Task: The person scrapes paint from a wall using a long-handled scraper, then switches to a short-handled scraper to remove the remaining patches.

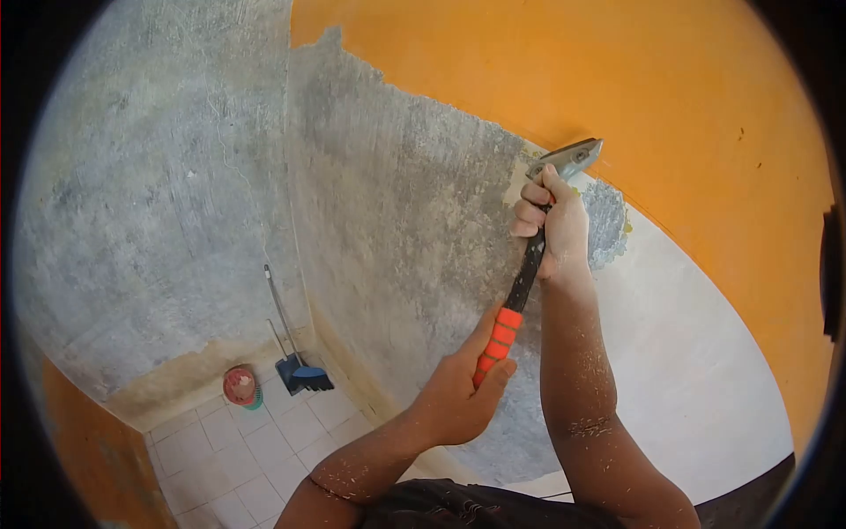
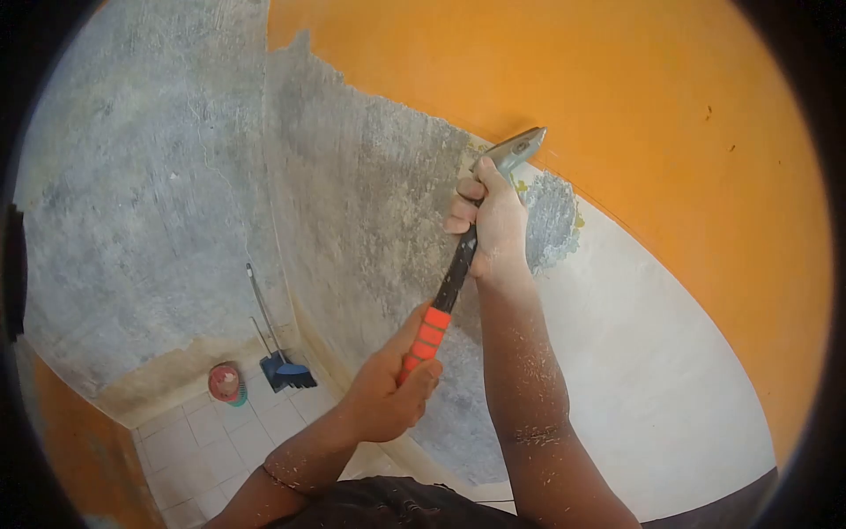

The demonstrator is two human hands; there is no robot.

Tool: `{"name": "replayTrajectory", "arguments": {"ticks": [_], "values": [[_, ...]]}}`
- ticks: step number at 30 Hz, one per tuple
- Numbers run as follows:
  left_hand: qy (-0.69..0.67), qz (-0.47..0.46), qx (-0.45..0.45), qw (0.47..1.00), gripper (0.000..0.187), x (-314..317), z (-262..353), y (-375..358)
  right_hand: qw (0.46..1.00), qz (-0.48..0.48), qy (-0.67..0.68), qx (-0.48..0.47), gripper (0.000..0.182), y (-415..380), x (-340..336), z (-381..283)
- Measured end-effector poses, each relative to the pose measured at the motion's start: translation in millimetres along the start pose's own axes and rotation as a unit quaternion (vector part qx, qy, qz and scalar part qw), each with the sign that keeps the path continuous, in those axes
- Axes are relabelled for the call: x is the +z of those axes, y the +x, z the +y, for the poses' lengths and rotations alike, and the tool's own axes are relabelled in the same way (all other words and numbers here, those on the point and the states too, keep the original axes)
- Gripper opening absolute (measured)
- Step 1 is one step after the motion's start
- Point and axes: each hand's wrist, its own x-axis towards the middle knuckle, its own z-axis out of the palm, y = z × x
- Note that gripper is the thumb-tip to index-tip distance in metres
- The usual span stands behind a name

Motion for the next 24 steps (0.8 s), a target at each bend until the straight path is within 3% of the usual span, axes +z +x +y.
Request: {"name": "replayTrajectory", "arguments": {"ticks": [3,5,8,18,20,21,22,24], "values": [[-0.062,-0.024,-0.021,0.998,0.065,-6,8,-4,1.000,0.009,0.024,-0.003,0.022,-5,4,3],[0.038,0.013,0.008,0.999,0.063,-5,-1,-8,0.999,0.012,0.030,0.000,0.023,-10,-1,4],[0.063,0.009,0.013,0.998,0.063,-3,1,-5,1.000,-0.008,0.021,0.001,0.023,-6,-6,5],[0.061,0.021,0.039,0.997,0.062,-10,-6,-7,0.999,0.013,0.030,-0.010,0.019,-7,-6,11],[0.033,0.030,0.019,0.999,0.060,-23,1,3,1.000,-0.010,0.000,-0.009,0.017,9,8,10],[-0.024,0.020,-0.072,0.997,0.059,-29,27,-3,0.998,0.057,0.010,-0.013,0.029,3,24,11],[-0.023,0.017,-0.075,0.997,0.059,-28,24,-4,0.998,0.061,0.012,-0.014,0.029,0,21,12],[0.086,0.040,0.028,0.995,0.058,-26,5,-9,0.997,0.070,0.010,-0.028,0.021,-7,8,18]]}}
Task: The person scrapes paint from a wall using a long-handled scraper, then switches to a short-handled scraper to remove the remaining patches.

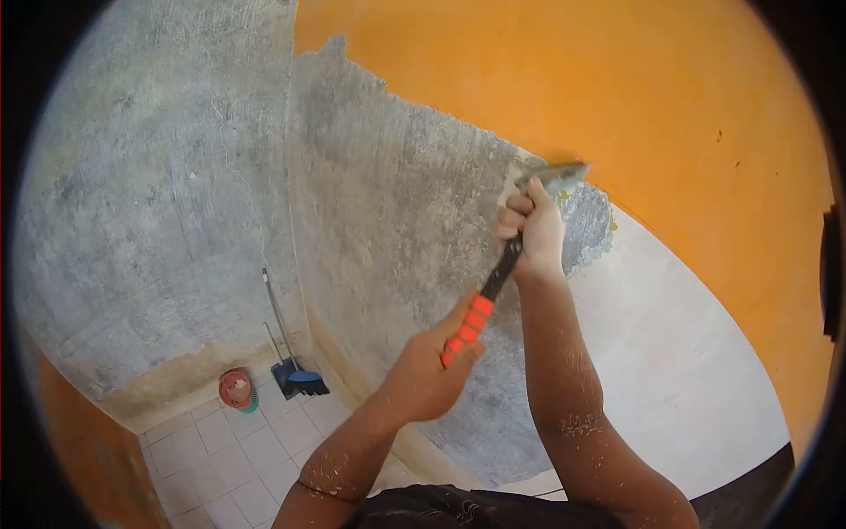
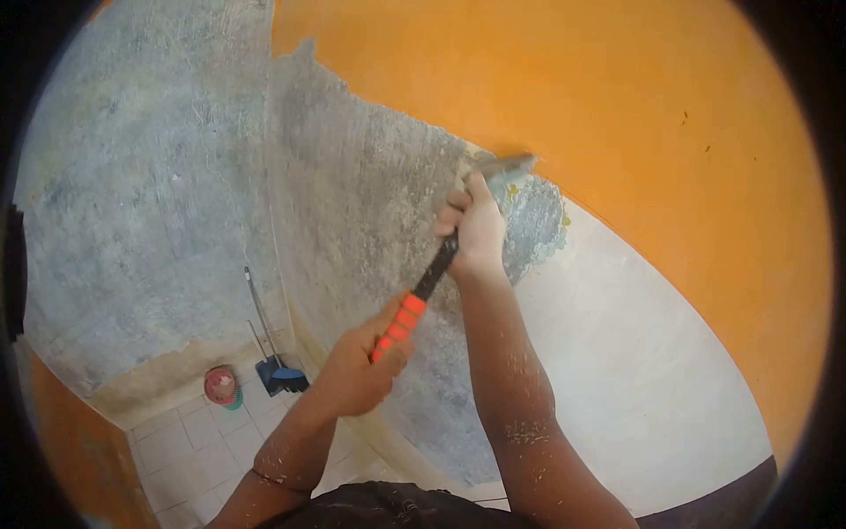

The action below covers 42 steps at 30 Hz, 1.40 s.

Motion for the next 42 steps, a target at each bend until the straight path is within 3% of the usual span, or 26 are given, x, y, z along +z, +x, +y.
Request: {"name": "replayTrajectory", "arguments": {"ticks": [5,7,8,13,14,16,17,21,23,24,26,33,36,39,42], "values": [[0.054,0.036,0.022,0.998,0.058,-3,1,10,0.999,-0.040,-0.020,-0.004,0.019,23,3,3],[-0.028,0.002,-0.088,0.996,0.057,-20,12,13,1.000,-0.016,-0.006,-0.014,0.020,16,15,6],[-0.028,-0.002,-0.092,0.995,0.057,-18,9,8,1.000,0.012,0.003,-0.024,0.020,12,16,7],[0.067,0.041,0.035,0.996,0.056,-12,-5,9,0.999,-0.044,0.009,-0.027,0.022,11,-2,13],[0.067,0.036,0.031,0.997,0.056,-16,-5,11,0.999,-0.038,0.011,-0.027,0.022,16,2,15],[-0.015,0.011,-0.100,0.995,0.054,-33,-2,21,0.999,0.022,-0.011,-0.047,0.024,20,22,17],[0.005,0.034,-0.042,0.998,0.053,-32,-7,19,0.999,0.020,0.010,-0.048,0.026,21,18,19],[0.019,0.019,-0.025,0.999,0.052,-24,-6,7,0.999,0.007,0.044,-0.024,0.027,8,-6,25],[0.045,0.071,0.027,0.996,0.050,-21,-22,18,0.999,-0.012,0.017,-0.040,0.027,27,2,26],[0.045,0.068,0.024,0.996,0.050,-27,-19,20,0.998,-0.025,-0.007,-0.056,0.026,35,5,28],[0.011,0.037,-0.085,0.996,0.048,-46,-10,28,0.997,-0.032,0.014,-0.064,0.026,33,15,31],[0.027,0.032,-0.012,0.999,0.050,-53,-33,37,0.996,-0.009,0.027,-0.079,0.025,36,19,34],[0.026,0.018,-0.076,0.997,0.051,-65,-13,37,0.995,0.009,0.053,-0.086,0.024,33,31,35],[0.069,0.012,-0.013,0.997,0.051,-58,-18,18,0.996,-0.002,0.054,-0.074,0.023,19,4,43],[0.035,-0.002,-0.053,0.998,0.050,-62,-36,27,0.996,0.034,0.057,-0.066,0.023,24,7,48]]}}
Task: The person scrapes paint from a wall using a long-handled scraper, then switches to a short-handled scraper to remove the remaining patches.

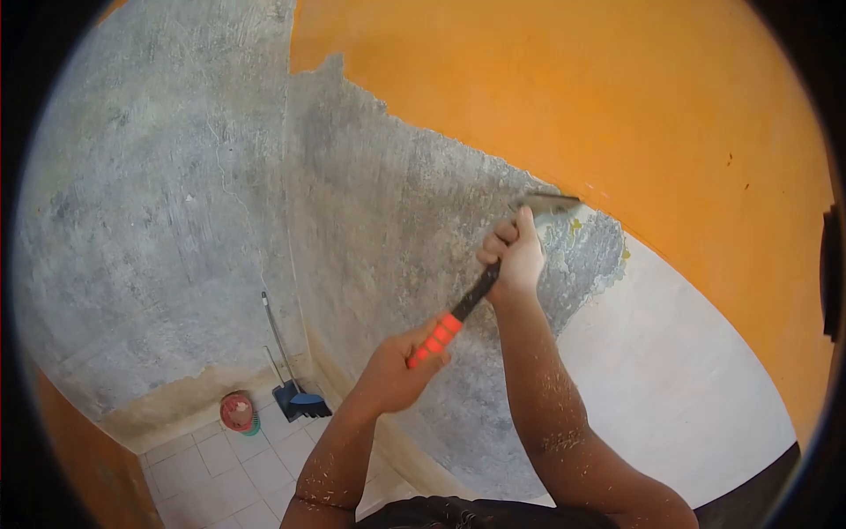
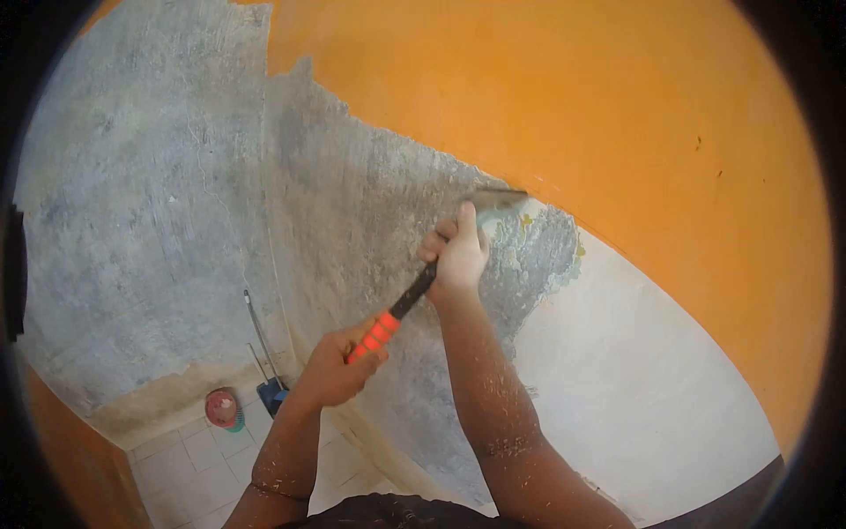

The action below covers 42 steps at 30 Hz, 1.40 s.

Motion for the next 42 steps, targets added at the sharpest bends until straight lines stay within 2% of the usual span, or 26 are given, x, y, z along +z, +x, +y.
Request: {"name": "replayTrajectory", "arguments": {"ticks": [2,4,6,7,8,10,12,13,15,16,18,22,24,25,27,28,29,32,37,42], "values": [[-0.010,0.007,-0.025,1.000,0.049,-4,10,11,0.998,-0.037,-0.044,-0.028,0.025,18,16,2],[-0.022,0.020,-0.043,0.999,0.049,-7,16,10,1.000,-0.020,-0.018,-0.010,0.026,18,22,2],[0.003,0.017,0.030,0.999,0.049,-11,17,0,1.000,0.007,-0.020,-0.005,0.027,4,14,2],[0.004,0.019,0.033,0.999,0.049,-8,13,-4,1.000,0.019,-0.007,-0.010,0.027,-5,5,4],[0.004,0.003,0.020,1.000,0.049,-4,8,-8,0.999,-0.021,0.033,0.011,0.025,-7,-7,5],[0.006,-0.012,0.001,1.000,0.049,-11,10,-7,1.000,0.014,-0.013,-0.014,0.023,-8,2,7],[-0.055,-0.056,-0.157,0.984,0.049,-30,16,0,1.000,0.028,-0.001,-0.014,0.022,-6,13,12],[-0.054,-0.060,-0.162,0.983,0.049,-30,16,-1,0.999,0.037,0.006,-0.017,0.022,-6,15,13],[0.000,-0.018,-0.022,1.000,0.049,-26,13,-4,1.000,0.019,0.018,-0.004,0.021,-3,5,12],[-0.002,-0.019,-0.024,1.000,0.049,-19,8,-7,1.000,-0.005,0.030,0.008,0.021,-4,2,9],[0.014,0.033,0.083,0.996,0.049,1,-3,-12,0.999,-0.015,0.026,0.026,0.024,-10,1,2],[0.054,0.036,0.073,0.995,0.051,14,-1,-1,0.998,-0.048,0.024,0.026,0.024,-2,-3,-12],[0.005,0.045,0.093,0.995,0.052,13,-8,15,0.998,-0.058,-0.019,0.016,0.024,9,4,-10],[0.007,0.039,0.092,0.995,0.052,11,-8,16,0.999,-0.031,-0.020,0.002,0.024,6,9,-8],[0.014,0.025,0.012,1.000,0.051,5,-6,16,1.000,-0.020,-0.010,0.003,0.024,4,8,-9],[0.015,0.024,0.010,1.000,0.051,8,-5,12,1.000,-0.014,-0.004,0.008,0.024,3,7,-8],[0.002,0.022,0.018,1.000,0.051,12,-3,5,0.999,-0.053,0.011,-0.001,0.025,3,-5,-7],[-0.009,0.033,0.035,0.999,0.051,14,-8,14,0.997,-0.080,-0.004,0.004,0.026,11,-8,-8],[0.008,0.039,0.060,0.997,0.052,5,-6,14,1.000,0.006,-0.007,0.008,0.026,2,16,-9],[0.007,0.042,0.016,0.999,0.051,10,-13,19,1.000,-0.016,-0.019,0.001,0.026,8,11,-4]]}}
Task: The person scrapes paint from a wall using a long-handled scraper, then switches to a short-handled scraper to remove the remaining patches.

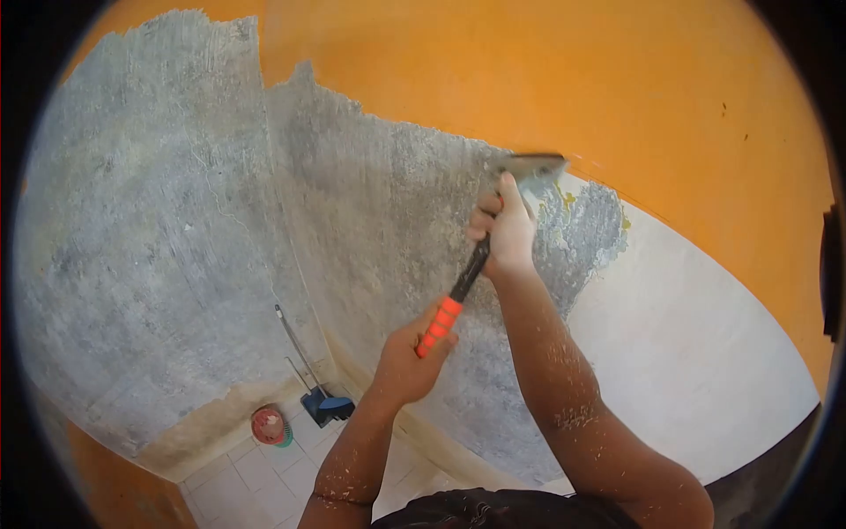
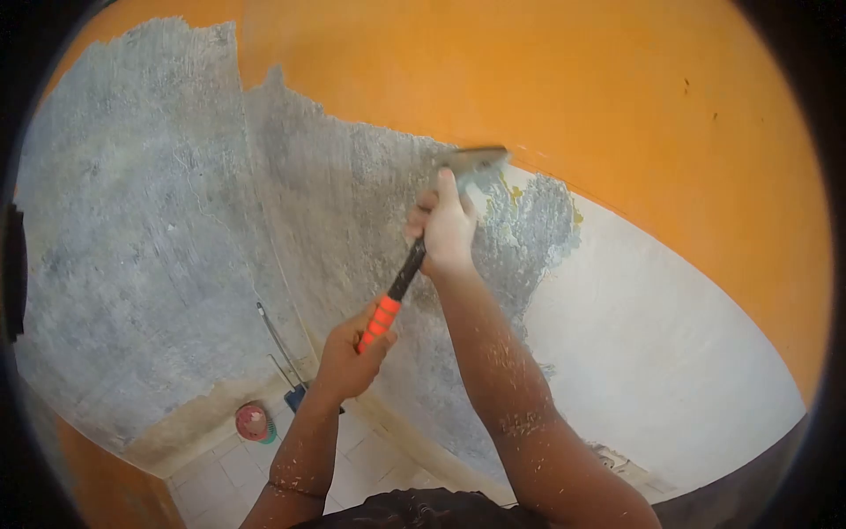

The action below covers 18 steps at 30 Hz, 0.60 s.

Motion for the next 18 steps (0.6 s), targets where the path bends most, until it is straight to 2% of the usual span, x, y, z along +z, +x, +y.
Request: {"name": "replayTrajectory", "arguments": {"ticks": [4,6,9,10,11,12,13,14,16,17,18], "values": [[-0.016,-0.007,-0.001,1.000,0.051,-2,11,-2,1.000,0.017,0.000,0.016,0.023,0,1,-6],[0.032,0.021,0.055,0.998,0.048,6,4,-19,0.999,-0.026,0.018,0.034,0.022,-18,-19,-8],[0.040,-0.010,0.045,0.998,0.044,4,-36,-58,0.980,-0.133,-0.145,0.014,0.026,-53,-79,-15],[0.049,-0.005,0.060,0.997,0.043,5,-56,-76,0.938,-0.154,-0.311,-0.002,0.029,-71,-103,-18],[0.057,0.002,0.075,0.996,0.041,5,-75,-96,0.866,-0.188,-0.463,0.022,0.036,-94,-111,-34],[0.047,0.004,0.075,0.996,0.042,7,-90,-116,0.737,-0.282,-0.614,0.034,0.038,-106,-112,-52],[0.037,0.004,0.073,0.997,0.043,10,-98,-129,0.572,-0.362,-0.735,0.048,0.039,-117,-109,-67],[0.040,-0.003,0.070,0.997,0.043,15,-97,-133,0.578,-0.357,-0.732,0.051,0.039,-129,-103,-79],[-0.046,0.028,0.007,0.999,0.042,25,-91,-146,0.428,-0.429,-0.791,0.085,0.031,-147,-91,-100],[-0.037,0.009,0.008,0.999,0.046,27,-87,-141,0.432,-0.428,-0.789,0.089,0.031,-151,-87,-104],[-0.035,0.005,0.003,0.999,0.046,30,-81,-135,0.408,-0.446,-0.795,-0.049,0.028,-152,-82,-107]]}}
